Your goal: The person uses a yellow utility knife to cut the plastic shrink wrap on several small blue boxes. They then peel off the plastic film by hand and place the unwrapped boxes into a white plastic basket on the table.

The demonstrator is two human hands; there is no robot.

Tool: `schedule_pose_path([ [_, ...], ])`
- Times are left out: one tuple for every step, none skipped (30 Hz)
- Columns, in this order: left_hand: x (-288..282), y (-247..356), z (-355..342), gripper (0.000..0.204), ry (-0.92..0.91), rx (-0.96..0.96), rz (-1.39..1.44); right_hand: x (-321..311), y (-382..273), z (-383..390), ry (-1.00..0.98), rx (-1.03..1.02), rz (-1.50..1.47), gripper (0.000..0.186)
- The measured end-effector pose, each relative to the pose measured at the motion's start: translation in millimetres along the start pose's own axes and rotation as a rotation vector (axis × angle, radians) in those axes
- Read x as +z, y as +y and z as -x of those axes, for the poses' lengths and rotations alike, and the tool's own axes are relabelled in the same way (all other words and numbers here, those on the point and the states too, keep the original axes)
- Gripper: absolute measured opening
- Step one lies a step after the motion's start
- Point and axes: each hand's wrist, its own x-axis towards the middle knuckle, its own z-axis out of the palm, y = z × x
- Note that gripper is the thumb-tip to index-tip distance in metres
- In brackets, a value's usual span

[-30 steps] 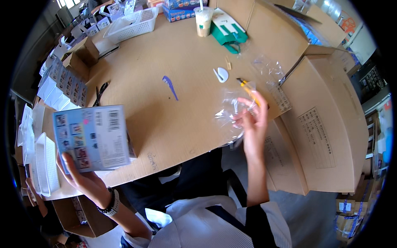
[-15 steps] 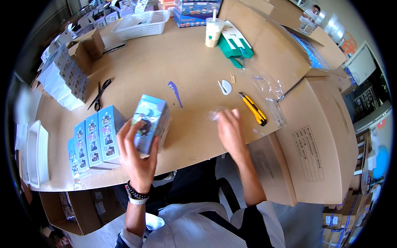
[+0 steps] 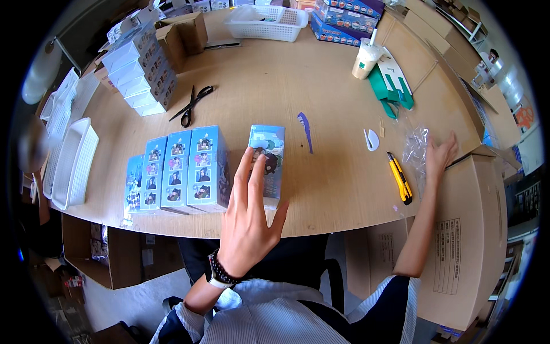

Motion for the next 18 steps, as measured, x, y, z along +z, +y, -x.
schedule_pose_path([
  [-3.3, 1.5, 2.1, 0.086, -0.020, -0.010, 0.022, -14.6, -20.7, 5.0, 0.049, -0.073, 0.132, 0.060],
  [-7.2, 6.3, 5.0, 0.089, -0.063, -0.084, 0.121, -21.8, -34.0, 12.5, 0.090, -0.156, 0.008, 0.048],
  [-10.5, 9.3, 8.0, 0.087, -0.067, -0.100, 0.178, -31.1, -63.8, 28.4, -0.058, -0.185, -0.118, 0.041],
  [-13.7, 11.3, 11.1, 0.087, -0.072, -0.086, 0.175, -45.8, -99.4, 46.5, -0.211, -0.217, -0.248, 0.035],
  [-18.1, 10.0, 14.3, 0.087, -0.082, -0.077, 0.180, -60.6, -129.6, 63.6, -0.344, -0.357, -0.309, 0.033],
  [-19.9, 9.3, 16.5, 0.085, -0.099, -0.091, 0.213, -75.1, -157.3, 80.4, -0.475, -0.501, -0.373, 0.031],
  [-21.4, 7.6, 18.9, 0.084, -0.137, -0.112, 0.249, -90.4, -181.1, 98.4, -0.671, -0.531, -0.414, 0.035],
  [-19.9, 7.4, 20.7, 0.084, -0.104, -0.120, 0.230, -103.6, -196.7, 112.2, -0.889, -0.525, -0.581, 0.048],
  [-18.7, 5.4, 21.5, 0.084, -0.071, -0.125, 0.226, -108.6, -201.2, 124.7, -1.086, -0.497, -0.751, 0.075],
  [-18.2, -1.0, 25.4, 0.085, -0.089, -0.138, 0.269, -110.9, -206.3, 140.0, -1.235, -0.439, -0.884, 0.098],
  [-16.2, -7.0, 31.3, 0.086, -0.107, -0.146, 0.302, -108.4, -212.3, 161.1, -1.227, -0.433, -0.995, 0.106],
  [-17.6, -10.7, 36.5, 0.087, -0.116, -0.164, 0.332, -104.5, -219.9, 180.6, -1.192, -0.396, -1.013, 0.102],
  [-19.4, -11.8, 38.9, 0.087, -0.143, -0.159, 0.435, -102.1, -225.3, 196.5, -1.159, -0.356, -1.010, 0.098],
  [-21.3, -12.5, 41.0, 0.087, -0.152, -0.150, 0.455, -98.0, -229.6, 207.4, -1.145, -0.322, -0.984, 0.094],
  [-23.2, -13.0, 43.5, 0.087, -0.162, -0.141, 0.475, -94.4, -232.7, 217.5, -1.131, -0.288, -0.958, 0.090],
  [-26.4, -10.2, 45.6, 0.083, -0.154, -0.161, 0.512, -90.8, -232.8, 229.6, -1.068, -0.100, -1.066, 0.081],
  [-30.7, -9.4, 44.8, 0.081, -0.128, -0.096, 0.461, -92.9, -229.2, 229.3, -1.078, -0.066, -1.108, 0.079],
  [-38.3, -9.2, 44.1, 0.079, -0.147, -0.029, 0.453, -98.5, -225.1, 229.1, -1.070, 0.056, -1.255, 0.077],
])
